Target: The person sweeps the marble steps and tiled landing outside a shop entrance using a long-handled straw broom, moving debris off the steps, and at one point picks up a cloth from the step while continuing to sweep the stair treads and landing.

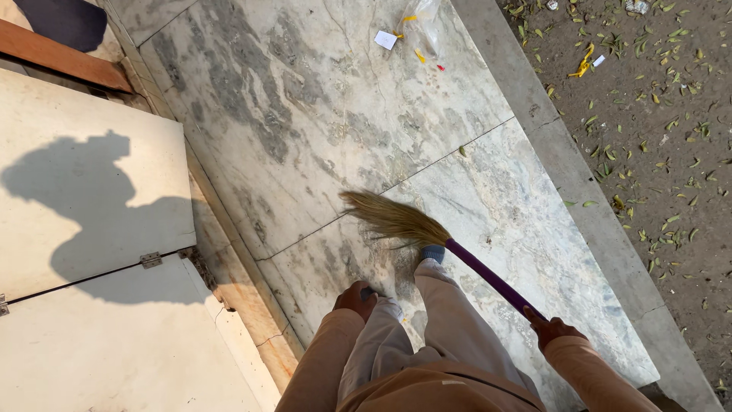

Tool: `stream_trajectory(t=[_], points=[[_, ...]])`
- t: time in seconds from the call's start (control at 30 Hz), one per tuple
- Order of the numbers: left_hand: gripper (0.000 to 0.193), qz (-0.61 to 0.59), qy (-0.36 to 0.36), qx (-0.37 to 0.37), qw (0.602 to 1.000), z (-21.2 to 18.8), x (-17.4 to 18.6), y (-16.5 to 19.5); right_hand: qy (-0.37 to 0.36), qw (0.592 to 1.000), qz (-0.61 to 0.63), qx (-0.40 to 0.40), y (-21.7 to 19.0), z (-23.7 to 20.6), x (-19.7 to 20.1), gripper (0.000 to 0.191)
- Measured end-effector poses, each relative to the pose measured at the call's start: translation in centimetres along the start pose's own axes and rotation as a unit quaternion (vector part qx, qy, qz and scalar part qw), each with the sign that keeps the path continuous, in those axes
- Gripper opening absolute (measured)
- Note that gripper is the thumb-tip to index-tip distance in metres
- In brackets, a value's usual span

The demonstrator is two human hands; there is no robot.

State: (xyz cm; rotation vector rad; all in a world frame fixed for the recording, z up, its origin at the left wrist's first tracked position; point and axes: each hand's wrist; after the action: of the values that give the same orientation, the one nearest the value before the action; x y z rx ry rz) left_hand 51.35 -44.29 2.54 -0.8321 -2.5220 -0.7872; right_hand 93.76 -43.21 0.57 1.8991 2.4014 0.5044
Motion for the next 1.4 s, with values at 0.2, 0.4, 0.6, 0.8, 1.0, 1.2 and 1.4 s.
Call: stream_trajectory(t=[0.2,0.4,0.6,0.8,1.0,1.2,1.4], points=[[0.054,0.025,-0.004,0.008,1.000,-0.1,0.5,0.1,0.049,0.981,0.150,-0.115,3.6,0.4,3.4,0.057],[0.050,0.033,-0.008,0.001,0.999,-0.3,1.3,0.9,0.191,0.930,0.285,-0.130,2.9,1.3,10.5,0.065],[0.054,-0.059,0.003,-0.017,0.998,1.7,0.0,0.8,0.206,0.895,0.392,-0.058,-2.3,-0.9,15.3,0.106],[0.060,-0.260,0.012,-0.109,0.959,5.9,-1.2,1.5,0.308,0.857,0.403,0.092,-11.2,-3.1,12.8,0.093],[0.057,-0.465,-0.099,0.116,0.872,9.5,1.2,1.7,0.296,0.808,0.429,0.274,-23.4,-2.7,10.9,0.086],[0.026,-0.629,-0.125,0.117,0.759,14.0,3.3,-5.2,0.164,0.861,0.371,0.307,-32.7,-2.9,11.8,0.087],[0.022,-0.663,-0.169,0.161,0.711,17.3,1.5,-13.8,0.108,0.949,0.183,0.232,-39.0,-2.1,14.6,0.109]])
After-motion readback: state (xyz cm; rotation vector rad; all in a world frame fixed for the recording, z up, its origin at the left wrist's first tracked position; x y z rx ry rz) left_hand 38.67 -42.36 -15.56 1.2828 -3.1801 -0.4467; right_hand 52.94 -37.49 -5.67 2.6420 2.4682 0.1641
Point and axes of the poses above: each hand's wrist, its own z-axis towards the middle knuckle, its own x-axis out of the back of the hand, y = z × x, and after that the axes turned 3 degrees about -x, right-handed
